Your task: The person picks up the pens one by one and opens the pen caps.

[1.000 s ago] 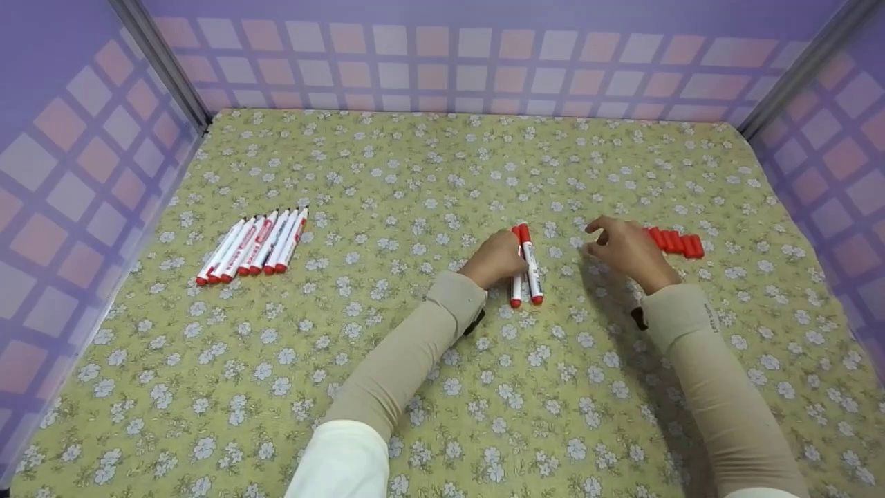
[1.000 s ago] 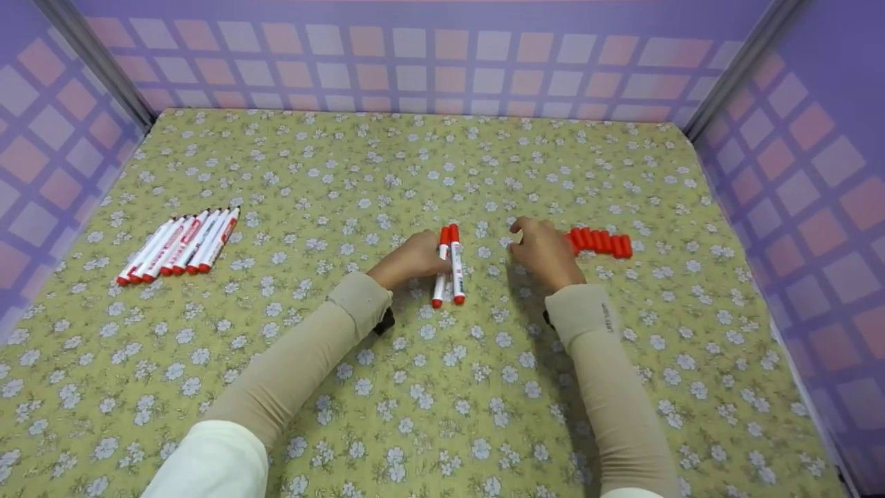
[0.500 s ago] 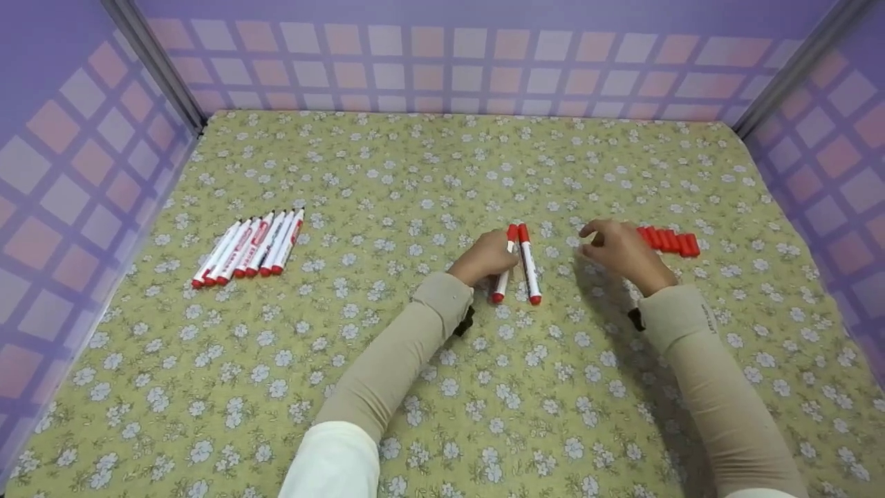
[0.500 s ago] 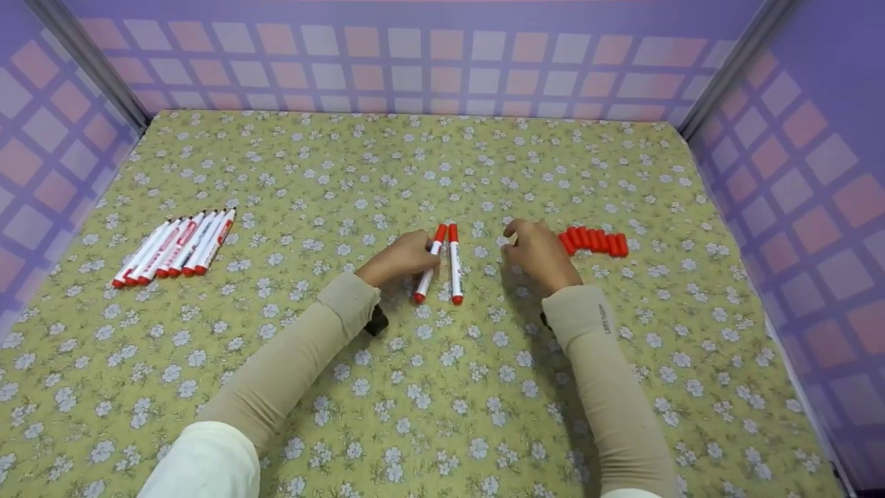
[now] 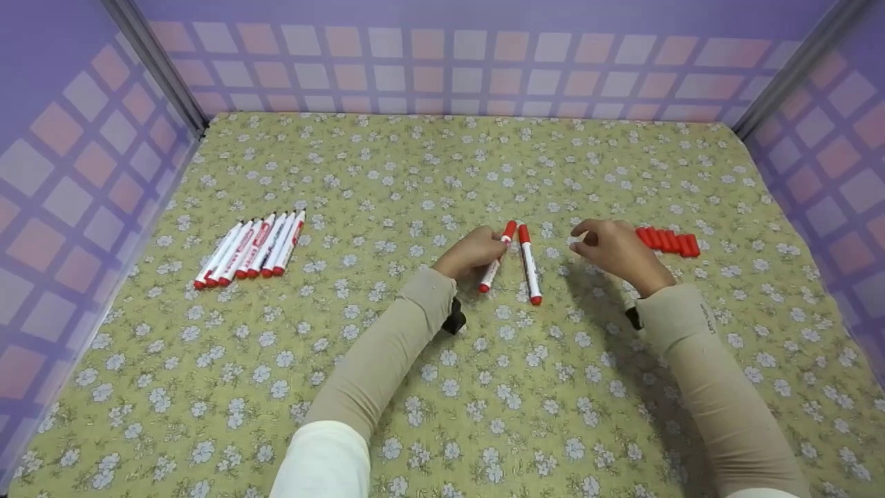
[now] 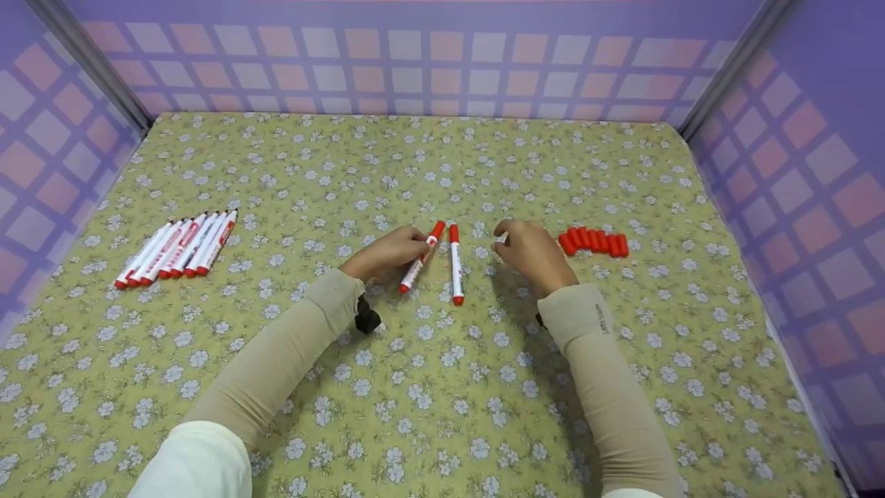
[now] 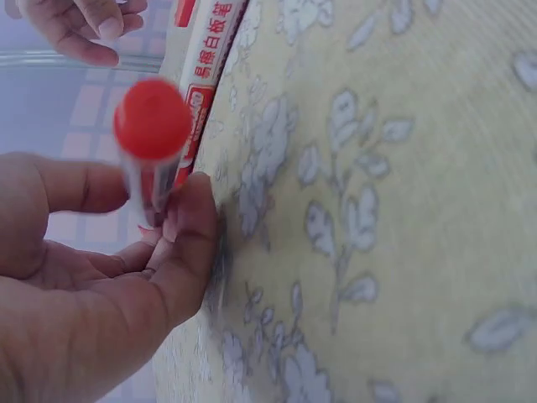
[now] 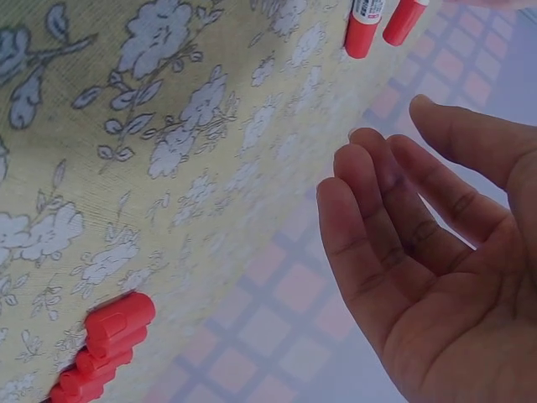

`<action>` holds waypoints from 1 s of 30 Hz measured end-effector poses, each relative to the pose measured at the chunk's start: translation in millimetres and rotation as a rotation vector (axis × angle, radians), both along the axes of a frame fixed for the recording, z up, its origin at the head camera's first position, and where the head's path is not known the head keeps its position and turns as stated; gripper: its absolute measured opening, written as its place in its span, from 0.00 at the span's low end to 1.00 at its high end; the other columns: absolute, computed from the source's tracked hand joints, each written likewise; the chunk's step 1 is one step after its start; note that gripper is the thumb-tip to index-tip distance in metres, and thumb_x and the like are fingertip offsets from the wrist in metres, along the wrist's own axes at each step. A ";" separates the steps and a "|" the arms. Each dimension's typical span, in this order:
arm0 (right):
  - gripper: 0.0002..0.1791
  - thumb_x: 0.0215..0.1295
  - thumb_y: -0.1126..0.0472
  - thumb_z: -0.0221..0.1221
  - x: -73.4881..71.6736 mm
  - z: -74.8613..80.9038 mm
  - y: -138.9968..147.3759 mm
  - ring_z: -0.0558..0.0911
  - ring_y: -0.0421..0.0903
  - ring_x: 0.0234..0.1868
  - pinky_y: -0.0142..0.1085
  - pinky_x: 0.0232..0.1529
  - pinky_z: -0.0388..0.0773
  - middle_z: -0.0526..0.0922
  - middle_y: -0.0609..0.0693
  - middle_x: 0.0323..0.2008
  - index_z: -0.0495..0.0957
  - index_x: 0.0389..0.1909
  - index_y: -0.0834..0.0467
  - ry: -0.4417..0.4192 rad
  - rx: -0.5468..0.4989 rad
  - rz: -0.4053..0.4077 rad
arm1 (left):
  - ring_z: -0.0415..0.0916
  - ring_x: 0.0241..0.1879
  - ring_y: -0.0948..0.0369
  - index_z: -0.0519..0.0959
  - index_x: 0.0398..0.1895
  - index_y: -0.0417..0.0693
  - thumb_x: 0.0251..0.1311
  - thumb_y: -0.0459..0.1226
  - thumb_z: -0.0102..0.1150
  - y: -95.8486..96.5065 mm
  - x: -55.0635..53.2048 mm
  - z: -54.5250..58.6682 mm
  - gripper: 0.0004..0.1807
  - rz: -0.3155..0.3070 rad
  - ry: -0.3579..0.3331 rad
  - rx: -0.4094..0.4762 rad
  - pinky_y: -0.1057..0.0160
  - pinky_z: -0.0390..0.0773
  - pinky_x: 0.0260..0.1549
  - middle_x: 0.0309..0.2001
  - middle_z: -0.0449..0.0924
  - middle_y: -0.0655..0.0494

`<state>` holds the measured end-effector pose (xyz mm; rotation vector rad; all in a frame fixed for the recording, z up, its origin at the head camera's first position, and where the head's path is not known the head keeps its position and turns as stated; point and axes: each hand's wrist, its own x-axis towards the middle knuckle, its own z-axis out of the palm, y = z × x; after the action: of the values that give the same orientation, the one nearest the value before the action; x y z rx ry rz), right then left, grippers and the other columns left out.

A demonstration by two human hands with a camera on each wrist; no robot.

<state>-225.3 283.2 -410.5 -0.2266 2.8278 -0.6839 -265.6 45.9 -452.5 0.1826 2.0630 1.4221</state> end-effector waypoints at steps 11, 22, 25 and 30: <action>0.18 0.70 0.59 0.54 5.3 6.6 -12.9 0.82 0.55 0.42 0.51 0.43 0.78 0.82 0.62 0.44 0.76 0.56 0.64 0.041 -0.008 0.046 | 0.68 0.29 0.60 0.70 0.58 0.34 0.74 0.41 0.41 -21.2 -0.2 17.1 0.21 -0.033 0.014 0.026 0.62 0.70 0.29 0.43 0.73 0.43; 0.21 0.70 0.59 0.54 7.7 12.2 -25.7 0.79 0.58 0.53 0.53 0.53 0.75 0.78 0.64 0.54 0.74 0.60 0.65 0.049 -0.016 0.097 | 0.63 0.21 0.62 0.78 0.53 0.36 0.71 0.42 0.48 -37.1 1.5 20.6 0.19 -0.120 0.223 0.038 0.57 0.67 0.26 0.44 0.79 0.36; 0.21 0.69 0.60 0.56 8.0 10.8 -28.9 0.79 0.58 0.53 0.53 0.52 0.76 0.79 0.64 0.55 0.74 0.60 0.65 0.091 -0.025 0.129 | 0.59 0.19 0.65 0.80 0.54 0.42 0.71 0.43 0.49 -38.2 5.1 24.0 0.19 -0.145 0.289 0.003 0.64 0.63 0.22 0.45 0.80 0.41; 0.22 0.68 0.61 0.58 10.4 8.9 -36.1 0.80 0.59 0.53 0.52 0.50 0.78 0.78 0.63 0.57 0.74 0.60 0.65 0.143 -0.016 0.182 | 0.57 0.19 0.64 0.81 0.55 0.48 0.69 0.43 0.52 -39.1 11.6 29.1 0.17 -0.200 0.405 -0.084 0.67 0.61 0.19 0.45 0.81 0.48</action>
<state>-214.8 247.1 -401.6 -0.5486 2.8880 -0.6758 -254.0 6.8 -423.4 0.6696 2.3418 1.2490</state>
